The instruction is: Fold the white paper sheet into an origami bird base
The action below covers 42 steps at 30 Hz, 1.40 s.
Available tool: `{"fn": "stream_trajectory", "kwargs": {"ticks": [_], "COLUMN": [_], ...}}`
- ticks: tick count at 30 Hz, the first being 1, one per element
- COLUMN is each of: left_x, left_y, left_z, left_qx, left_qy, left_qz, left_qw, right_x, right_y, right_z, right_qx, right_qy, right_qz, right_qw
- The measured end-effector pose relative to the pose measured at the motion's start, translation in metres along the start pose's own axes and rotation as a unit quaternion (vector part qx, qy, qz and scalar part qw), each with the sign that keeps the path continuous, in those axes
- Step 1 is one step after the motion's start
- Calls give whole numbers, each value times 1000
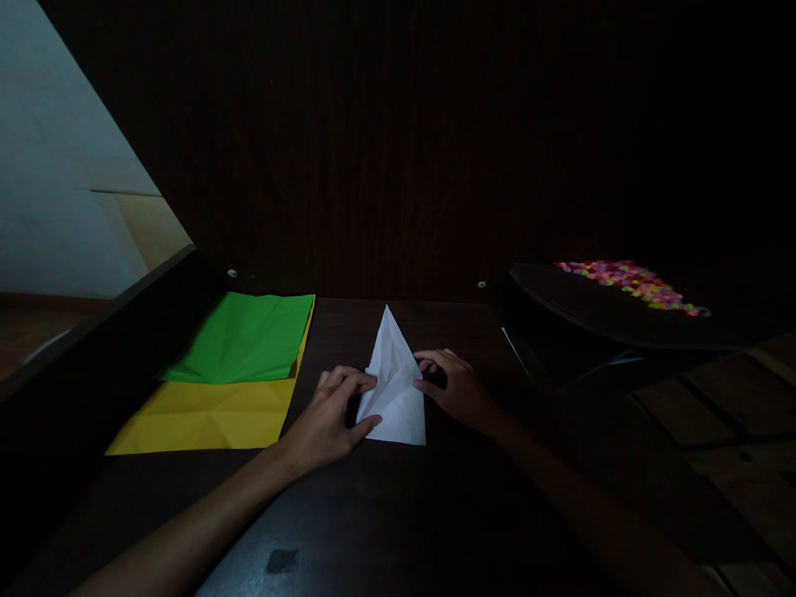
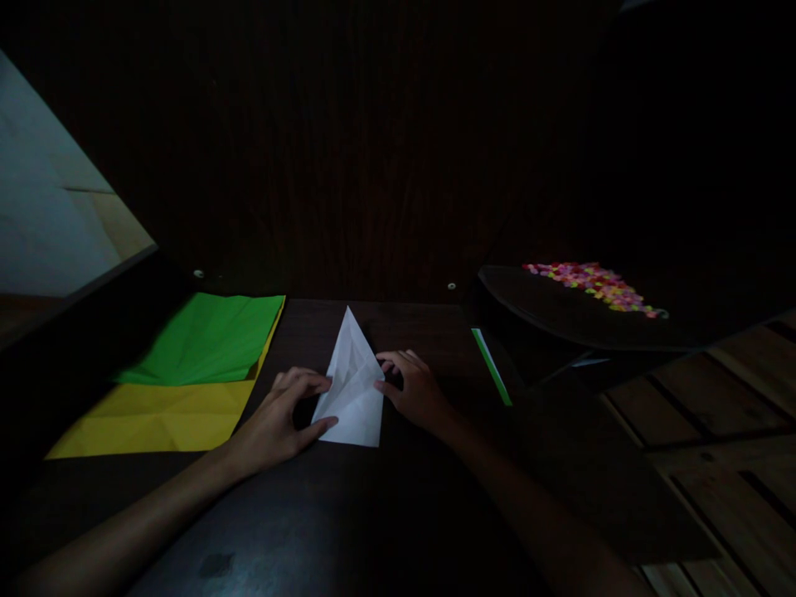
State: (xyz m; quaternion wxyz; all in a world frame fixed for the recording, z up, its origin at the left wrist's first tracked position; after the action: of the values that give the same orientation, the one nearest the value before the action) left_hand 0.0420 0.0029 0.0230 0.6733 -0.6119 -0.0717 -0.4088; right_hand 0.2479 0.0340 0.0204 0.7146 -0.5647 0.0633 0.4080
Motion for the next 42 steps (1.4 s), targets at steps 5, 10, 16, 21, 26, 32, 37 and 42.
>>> {"fn": "stream_trajectory", "kwargs": {"ticks": [5,10,16,21,26,32,37,42], "left_x": [11,15,14,9,9,17,21,26], "left_y": [-2,-1,2,10,13,12,11,11], "left_z": [-2,-3,-4,-8,-9,-10,-11,-11], "left_qx": [4,-16,-25,-48,-92,-130,-158,-178], "left_qy": [77,117,118,132,127,151,159,171], "left_qz": [45,51,15,-5,-22,-10,10,28], "left_qw": [996,992,993,990,987,980,975,969], "right_x": [-2,-3,-3,-1,-1,-3,-5,-6], "right_y": [-1,0,1,2,2,2,2,2], "right_z": [1,1,1,1,0,0,0,-1], "right_qx": [-6,-5,2,7,5,0,0,1], "right_qy": [-5,-12,-19,-17,-27,-38,-55,-72], "right_qz": [-9,-10,10,19,22,19,17,21], "right_qw": [1000,1000,1000,1000,999,999,998,997]}}
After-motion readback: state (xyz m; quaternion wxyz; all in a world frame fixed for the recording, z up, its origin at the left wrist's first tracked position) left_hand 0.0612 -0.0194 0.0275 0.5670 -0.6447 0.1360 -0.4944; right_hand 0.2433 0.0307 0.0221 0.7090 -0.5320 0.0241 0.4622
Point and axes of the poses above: each hand's wrist, its own z-axis towards the middle knuckle, its own y-axis out of the palm, x = y × z, the point moved 6 cm from there along z, towards the middle knuckle, and after that the axes turned 7 degrees about -y, right-handed, at the moved point
